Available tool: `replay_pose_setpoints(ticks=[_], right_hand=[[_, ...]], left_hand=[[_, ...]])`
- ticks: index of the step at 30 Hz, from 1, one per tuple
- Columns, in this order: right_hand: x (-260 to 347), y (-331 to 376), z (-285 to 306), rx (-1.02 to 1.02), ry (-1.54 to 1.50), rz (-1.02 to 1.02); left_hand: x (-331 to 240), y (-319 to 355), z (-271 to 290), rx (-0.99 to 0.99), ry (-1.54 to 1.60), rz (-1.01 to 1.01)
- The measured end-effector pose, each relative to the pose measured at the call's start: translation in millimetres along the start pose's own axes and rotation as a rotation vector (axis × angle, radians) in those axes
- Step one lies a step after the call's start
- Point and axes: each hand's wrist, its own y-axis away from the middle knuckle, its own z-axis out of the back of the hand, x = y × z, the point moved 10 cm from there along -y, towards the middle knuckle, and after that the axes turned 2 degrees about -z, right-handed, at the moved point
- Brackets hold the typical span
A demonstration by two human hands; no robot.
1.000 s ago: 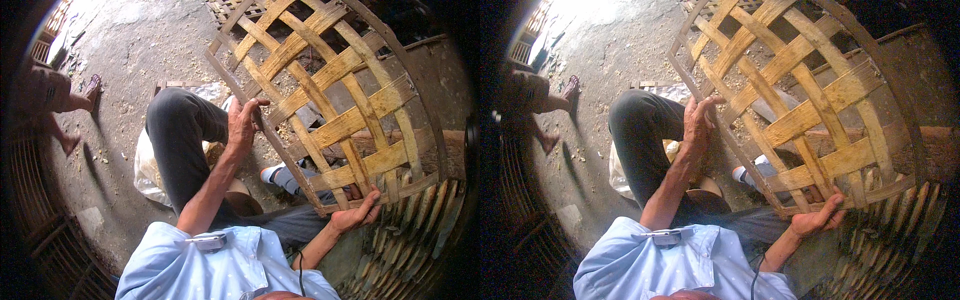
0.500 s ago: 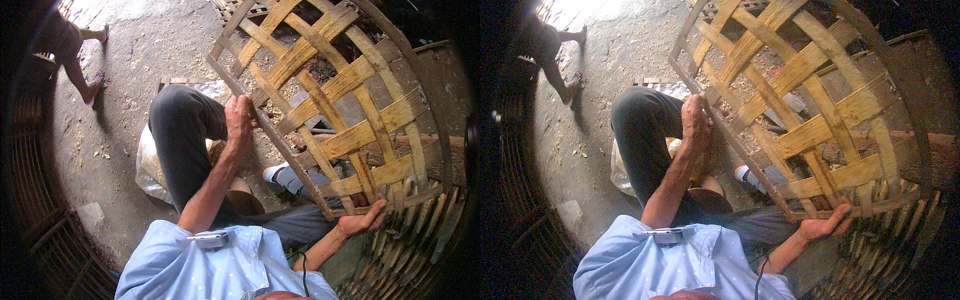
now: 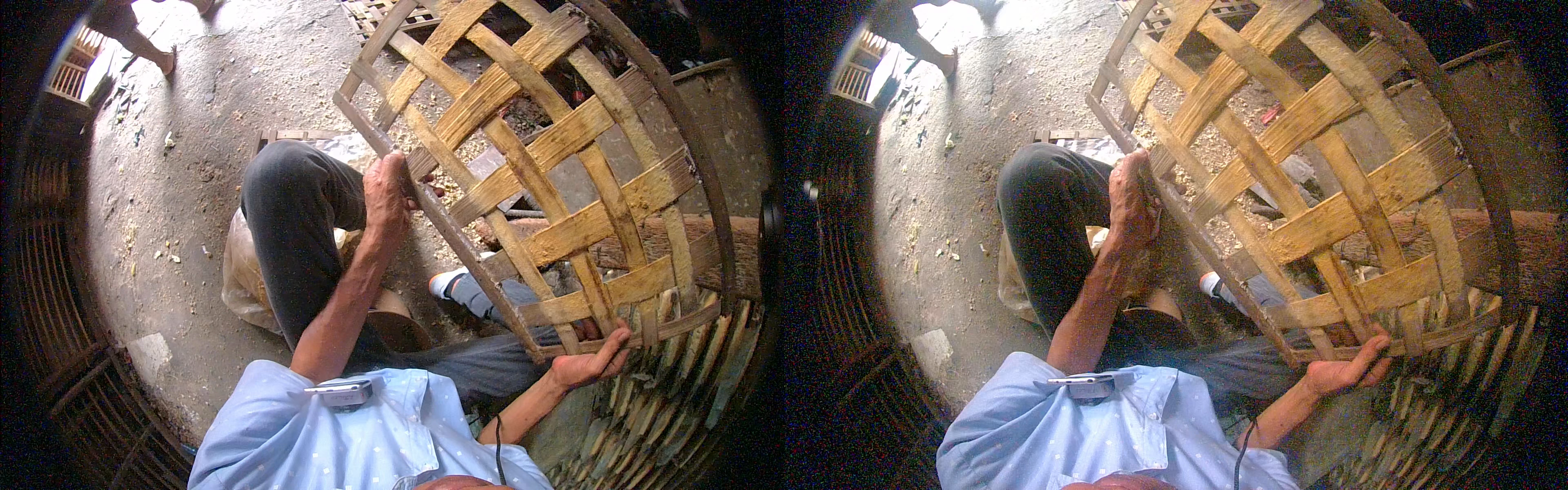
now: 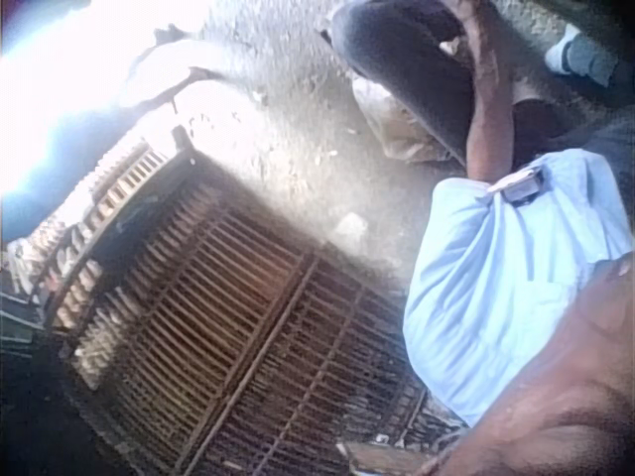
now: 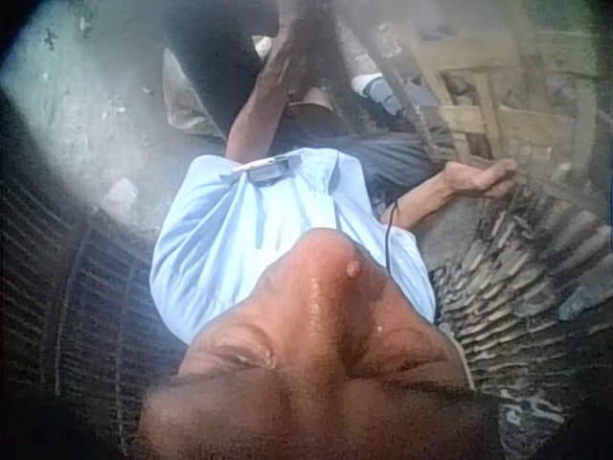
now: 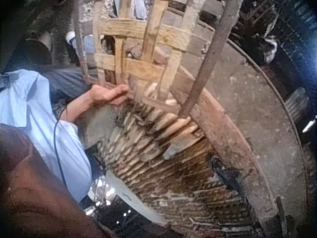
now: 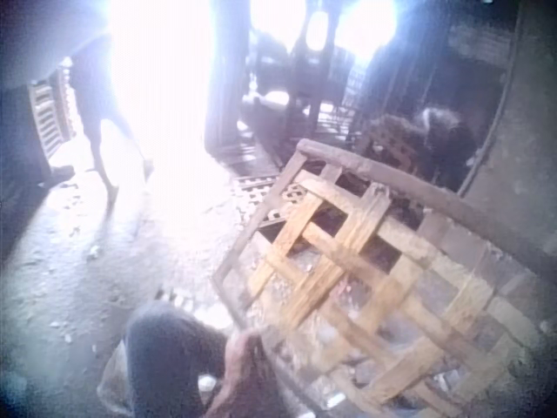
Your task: The person sits on the floor and assembles a wooden lattice panel by hand, fitting slats into a grid pattern. They then place the finished panel on a stack and handle a plastic bag containing material.
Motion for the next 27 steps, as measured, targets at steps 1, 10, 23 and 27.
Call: replay_pose_setpoints(ticks=[1, 10, 23, 27], right_hand=[[-4, -1, 1, 0.001, -0.021, -0.029], [7, 7, -4, -0.022, -0.040, -0.012], [0, 9, 0, -0.129, -0.183, -0.150], [4, 5, 0, -0.071, -0.110, -0.068]], left_hand=[[2, -4, 4, -0.030, 0.006, 0.014], [-11, -8, 3, -0.057, -0.015, -0.106], [-17, -14, 26, -0.220, -0.094, -0.113], [-31, -14, 21, -0.167, -0.374, -0.167]])
